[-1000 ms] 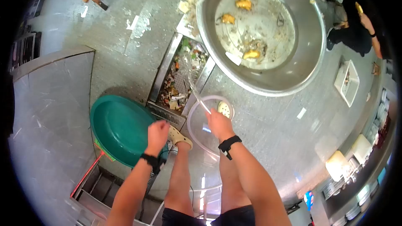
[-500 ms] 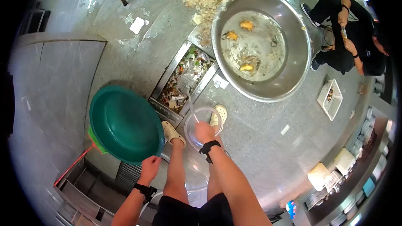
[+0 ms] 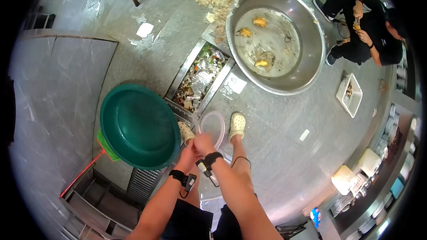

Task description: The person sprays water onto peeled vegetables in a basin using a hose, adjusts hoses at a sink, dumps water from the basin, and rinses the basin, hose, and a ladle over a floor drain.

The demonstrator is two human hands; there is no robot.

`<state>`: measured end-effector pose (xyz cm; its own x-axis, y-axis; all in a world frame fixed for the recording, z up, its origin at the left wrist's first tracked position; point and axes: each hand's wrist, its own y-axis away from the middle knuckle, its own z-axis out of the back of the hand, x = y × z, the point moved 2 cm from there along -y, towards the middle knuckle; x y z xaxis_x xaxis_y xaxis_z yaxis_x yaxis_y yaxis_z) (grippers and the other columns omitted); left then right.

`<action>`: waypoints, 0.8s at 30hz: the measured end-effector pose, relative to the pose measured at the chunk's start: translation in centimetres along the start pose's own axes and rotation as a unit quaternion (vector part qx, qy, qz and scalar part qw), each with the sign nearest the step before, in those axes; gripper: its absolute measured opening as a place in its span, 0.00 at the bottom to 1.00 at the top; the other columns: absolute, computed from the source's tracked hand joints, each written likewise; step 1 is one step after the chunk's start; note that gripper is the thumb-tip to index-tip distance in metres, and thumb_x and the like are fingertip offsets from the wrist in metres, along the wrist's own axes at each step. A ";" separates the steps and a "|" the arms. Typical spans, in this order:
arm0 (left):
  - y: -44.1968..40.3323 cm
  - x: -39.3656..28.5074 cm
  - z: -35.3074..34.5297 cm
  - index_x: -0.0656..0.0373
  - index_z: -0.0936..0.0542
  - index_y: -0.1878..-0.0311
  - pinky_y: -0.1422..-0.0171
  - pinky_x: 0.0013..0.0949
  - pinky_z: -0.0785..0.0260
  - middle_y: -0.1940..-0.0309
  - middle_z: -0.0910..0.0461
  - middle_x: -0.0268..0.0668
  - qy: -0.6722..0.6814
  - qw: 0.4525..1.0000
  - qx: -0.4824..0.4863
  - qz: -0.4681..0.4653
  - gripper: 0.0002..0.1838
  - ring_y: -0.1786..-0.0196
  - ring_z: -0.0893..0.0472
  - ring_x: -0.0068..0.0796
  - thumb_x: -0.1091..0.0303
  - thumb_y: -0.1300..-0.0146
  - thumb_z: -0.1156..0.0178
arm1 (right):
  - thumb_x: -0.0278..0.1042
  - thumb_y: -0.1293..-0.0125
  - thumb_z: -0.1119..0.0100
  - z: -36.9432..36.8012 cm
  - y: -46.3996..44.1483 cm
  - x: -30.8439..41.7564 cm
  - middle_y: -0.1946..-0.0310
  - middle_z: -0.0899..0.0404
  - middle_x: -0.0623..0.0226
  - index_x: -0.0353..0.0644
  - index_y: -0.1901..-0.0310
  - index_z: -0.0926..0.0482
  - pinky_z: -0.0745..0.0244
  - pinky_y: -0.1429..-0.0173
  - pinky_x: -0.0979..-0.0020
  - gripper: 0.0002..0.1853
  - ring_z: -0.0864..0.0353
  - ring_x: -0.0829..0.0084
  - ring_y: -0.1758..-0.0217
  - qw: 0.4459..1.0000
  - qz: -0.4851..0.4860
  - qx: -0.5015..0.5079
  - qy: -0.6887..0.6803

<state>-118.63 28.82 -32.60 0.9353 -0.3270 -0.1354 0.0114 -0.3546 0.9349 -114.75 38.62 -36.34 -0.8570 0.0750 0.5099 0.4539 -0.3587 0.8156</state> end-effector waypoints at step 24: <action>2.2 -1.2 -8.2 0.56 0.31 0.62 0.62 0.34 0.35 0.77 0.34 0.33 0.184 0.977 -0.034 -0.106 0.15 0.73 0.32 0.30 0.55 0.27 0.59 | 0.54 0.28 0.70 9.3 8.3 -8.6 0.72 0.21 0.47 0.38 0.71 0.20 0.31 0.53 0.53 0.32 0.22 0.48 0.61 0.964 0.166 0.144 0.149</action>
<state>-116.78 35.64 -27.72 0.9730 0.0891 -0.2128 0.2302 -0.3173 0.9199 -101.38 43.64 -31.38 -0.6650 -0.2861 0.6898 0.7276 -0.0400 0.6849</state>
